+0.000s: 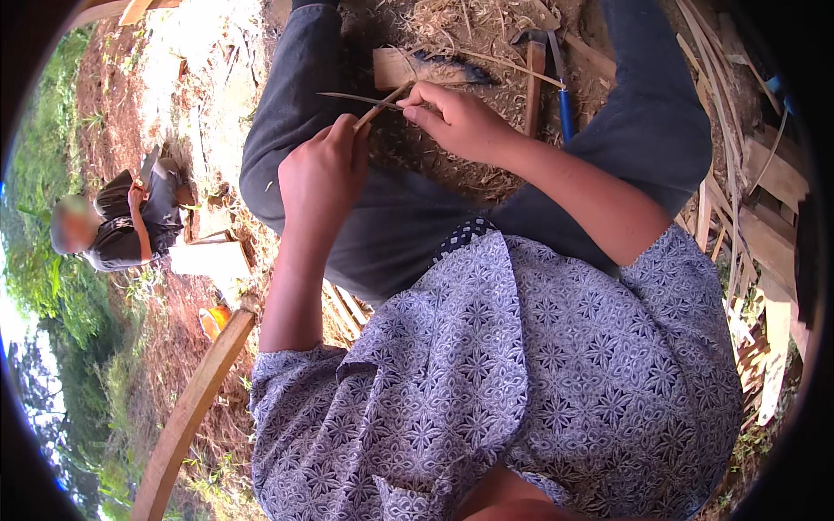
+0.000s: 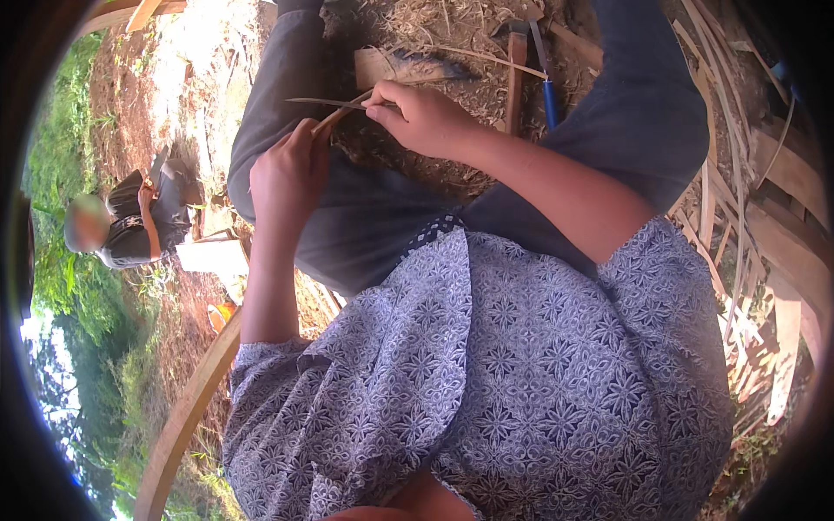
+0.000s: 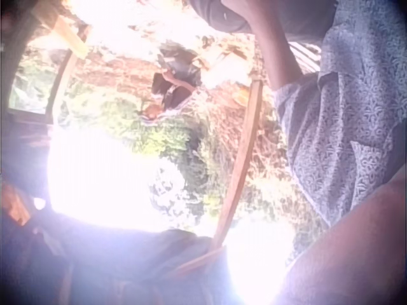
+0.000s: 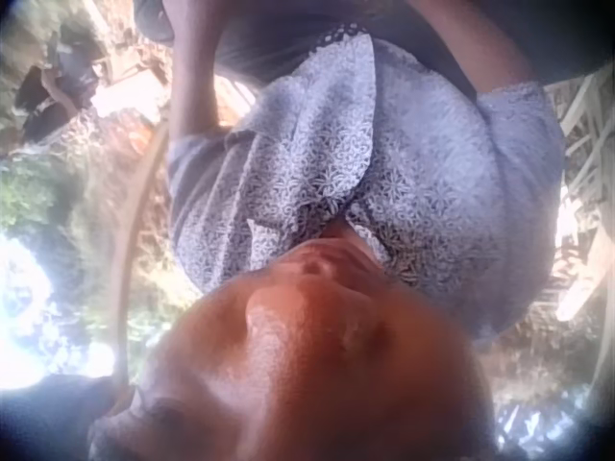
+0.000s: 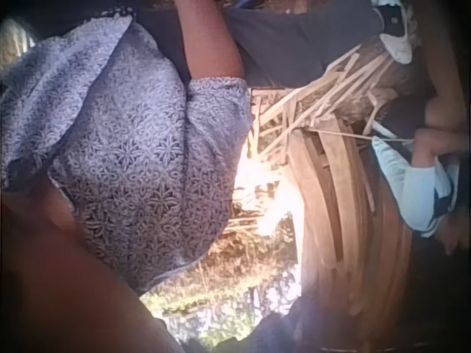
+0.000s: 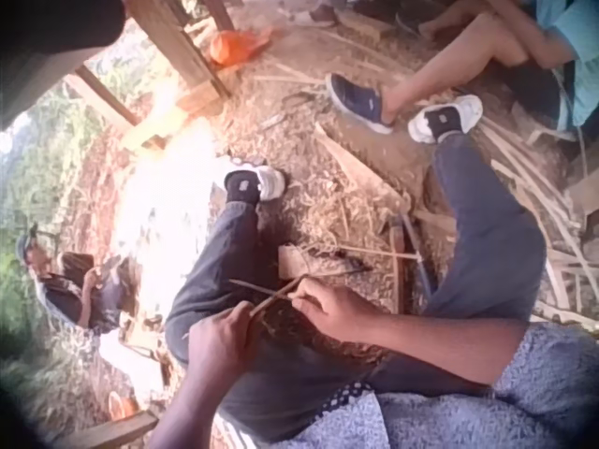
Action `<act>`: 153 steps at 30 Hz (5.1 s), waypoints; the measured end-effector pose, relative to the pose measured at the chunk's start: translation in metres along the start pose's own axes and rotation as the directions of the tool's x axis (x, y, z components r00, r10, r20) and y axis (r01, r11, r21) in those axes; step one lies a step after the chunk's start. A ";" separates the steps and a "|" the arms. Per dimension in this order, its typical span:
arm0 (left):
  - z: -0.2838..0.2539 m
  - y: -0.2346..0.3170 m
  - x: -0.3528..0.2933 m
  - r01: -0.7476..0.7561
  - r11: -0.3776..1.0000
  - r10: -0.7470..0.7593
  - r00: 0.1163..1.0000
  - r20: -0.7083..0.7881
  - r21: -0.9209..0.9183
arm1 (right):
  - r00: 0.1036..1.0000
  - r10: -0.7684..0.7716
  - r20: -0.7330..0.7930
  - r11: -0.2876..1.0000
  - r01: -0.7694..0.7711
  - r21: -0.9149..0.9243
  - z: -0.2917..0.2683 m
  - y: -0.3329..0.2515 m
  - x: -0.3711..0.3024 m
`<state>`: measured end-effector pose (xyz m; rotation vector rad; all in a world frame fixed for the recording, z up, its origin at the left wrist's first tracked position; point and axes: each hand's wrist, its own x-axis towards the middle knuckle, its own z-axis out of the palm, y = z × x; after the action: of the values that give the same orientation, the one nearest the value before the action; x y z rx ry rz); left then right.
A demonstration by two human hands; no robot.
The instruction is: The person sits on the ground outdoors and uses a knife to carve a thin strip of wood. They hold the wood with both hands and repeatedly scrape the blade along its length to shape it. Another person is visible in the background working on a similar task.
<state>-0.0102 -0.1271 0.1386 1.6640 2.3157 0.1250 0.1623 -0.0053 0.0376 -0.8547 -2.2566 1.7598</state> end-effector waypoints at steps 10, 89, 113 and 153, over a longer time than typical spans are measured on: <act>-0.002 0.000 0.000 -0.037 0.999 0.037 0.999 -0.018 0.002 | 0.973 0.214 0.088 0.973 -0.204 -0.108 -0.004 0.037 0.016; 0.003 -0.008 -0.004 0.048 0.994 -0.055 0.996 -0.065 -0.101 | 0.985 0.132 0.114 0.989 -0.124 -0.078 -0.001 0.009 0.010; -0.001 -0.002 0.006 0.029 0.985 -0.046 0.994 -0.097 -0.172 | 0.915 0.399 0.064 0.899 -0.376 -0.226 0.003 0.106 0.016; 0.005 -0.008 0.028 0.016 0.982 -0.032 0.996 -0.080 -0.191 | 0.996 0.065 0.054 0.998 -0.065 0.000 -0.025 -0.030 0.017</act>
<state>-0.0245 -0.1037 0.1273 1.5641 2.3004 0.4045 0.1499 0.0202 0.0688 -0.9005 -2.2853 1.8330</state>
